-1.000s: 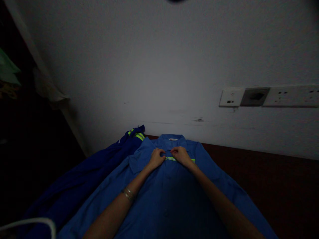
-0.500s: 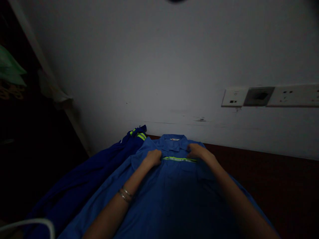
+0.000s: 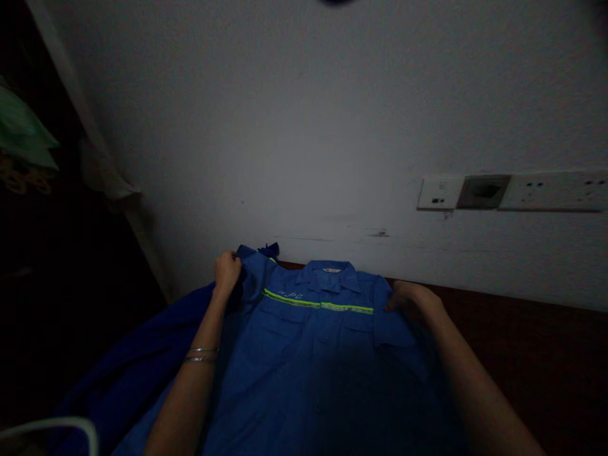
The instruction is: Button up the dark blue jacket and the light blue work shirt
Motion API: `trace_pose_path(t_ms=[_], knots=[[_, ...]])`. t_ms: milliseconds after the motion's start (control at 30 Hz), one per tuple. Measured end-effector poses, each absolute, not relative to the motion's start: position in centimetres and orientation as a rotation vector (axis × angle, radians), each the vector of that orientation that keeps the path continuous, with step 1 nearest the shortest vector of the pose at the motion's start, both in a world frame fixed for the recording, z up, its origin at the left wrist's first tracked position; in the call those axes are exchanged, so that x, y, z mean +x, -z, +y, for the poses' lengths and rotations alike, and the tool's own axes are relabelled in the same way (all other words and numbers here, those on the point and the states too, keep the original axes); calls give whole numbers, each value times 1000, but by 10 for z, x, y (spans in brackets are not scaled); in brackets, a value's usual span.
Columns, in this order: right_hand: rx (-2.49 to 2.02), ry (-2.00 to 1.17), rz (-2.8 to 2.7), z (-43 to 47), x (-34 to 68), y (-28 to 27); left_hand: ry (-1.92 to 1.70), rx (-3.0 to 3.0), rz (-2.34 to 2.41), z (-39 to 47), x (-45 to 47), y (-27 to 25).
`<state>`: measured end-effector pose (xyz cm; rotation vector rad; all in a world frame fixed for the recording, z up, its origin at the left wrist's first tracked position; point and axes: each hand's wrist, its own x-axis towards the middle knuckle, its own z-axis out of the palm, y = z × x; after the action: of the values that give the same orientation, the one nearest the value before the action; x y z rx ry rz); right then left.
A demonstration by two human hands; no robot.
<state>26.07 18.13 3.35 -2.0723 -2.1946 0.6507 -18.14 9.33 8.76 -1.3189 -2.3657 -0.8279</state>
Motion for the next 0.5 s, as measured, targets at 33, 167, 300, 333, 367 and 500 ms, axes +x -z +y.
trace_pose_path(t_ms=[33,167,300,333,367,500], knots=[[-2121,-738,-2196,181,261,-33,869,-1253,-2373,90,-191,-85],[-2171,-997,-2205,179,259,-35,989,-1090,-2388,81,-215,-79],[-2204,-1128,-2181,173,255,-37,1018,-1138,-2347,83,-213,-81],[-2231,-1138,-2185,172,254,-36,1022,-1167,-2337,86,-210,-82],[-2257,-1142,-2190,171,253,-36,1025,-1200,-2327,88,-206,-82],[-2241,-1142,-2203,169,249,-31,1049,-1320,-2277,99,-192,-79]])
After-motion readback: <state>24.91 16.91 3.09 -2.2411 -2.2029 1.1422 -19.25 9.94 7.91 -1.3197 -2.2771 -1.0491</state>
